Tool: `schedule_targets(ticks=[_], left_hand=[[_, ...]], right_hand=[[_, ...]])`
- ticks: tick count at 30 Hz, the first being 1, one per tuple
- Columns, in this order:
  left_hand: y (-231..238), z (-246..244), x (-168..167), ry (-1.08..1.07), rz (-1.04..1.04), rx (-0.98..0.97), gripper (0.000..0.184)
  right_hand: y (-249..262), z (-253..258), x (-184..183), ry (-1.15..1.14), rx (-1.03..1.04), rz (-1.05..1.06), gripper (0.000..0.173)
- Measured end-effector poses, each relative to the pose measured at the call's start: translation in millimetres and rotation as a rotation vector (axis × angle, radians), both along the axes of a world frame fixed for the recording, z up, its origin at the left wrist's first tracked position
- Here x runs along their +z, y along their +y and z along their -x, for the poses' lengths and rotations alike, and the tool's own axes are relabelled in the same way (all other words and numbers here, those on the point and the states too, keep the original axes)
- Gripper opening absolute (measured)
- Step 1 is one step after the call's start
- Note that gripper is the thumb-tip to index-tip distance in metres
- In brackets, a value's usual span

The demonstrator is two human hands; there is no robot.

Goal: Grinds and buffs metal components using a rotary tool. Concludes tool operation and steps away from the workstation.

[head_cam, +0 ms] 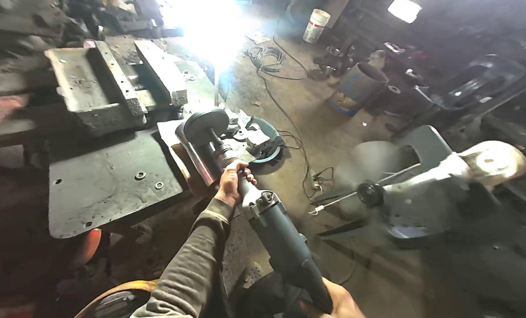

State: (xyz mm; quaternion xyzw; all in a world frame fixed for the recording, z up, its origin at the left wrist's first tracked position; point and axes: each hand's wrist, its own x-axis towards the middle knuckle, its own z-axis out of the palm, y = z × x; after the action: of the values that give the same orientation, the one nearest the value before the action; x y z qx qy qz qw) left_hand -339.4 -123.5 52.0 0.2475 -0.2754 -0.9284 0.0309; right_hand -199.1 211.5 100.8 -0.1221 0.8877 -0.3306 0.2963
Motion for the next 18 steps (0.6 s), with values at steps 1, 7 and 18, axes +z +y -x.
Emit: schedule_targets(ticks=[1,7,18], left_hand=[[2,4,0,-0.011,-0.004,-0.002,0.02],[8,18,-4,-0.057,-0.026,-0.03,0.018],[4,3,-2,0.001,0.001,-0.036,0.019]], right_hand=[[1,1,-1,-0.001,-0.005,0.002,0.046],[3,3,-8,-0.007,-0.056,0.043,0.04],[4,-4,-5,0.0,-0.036,-0.005,0.046]])
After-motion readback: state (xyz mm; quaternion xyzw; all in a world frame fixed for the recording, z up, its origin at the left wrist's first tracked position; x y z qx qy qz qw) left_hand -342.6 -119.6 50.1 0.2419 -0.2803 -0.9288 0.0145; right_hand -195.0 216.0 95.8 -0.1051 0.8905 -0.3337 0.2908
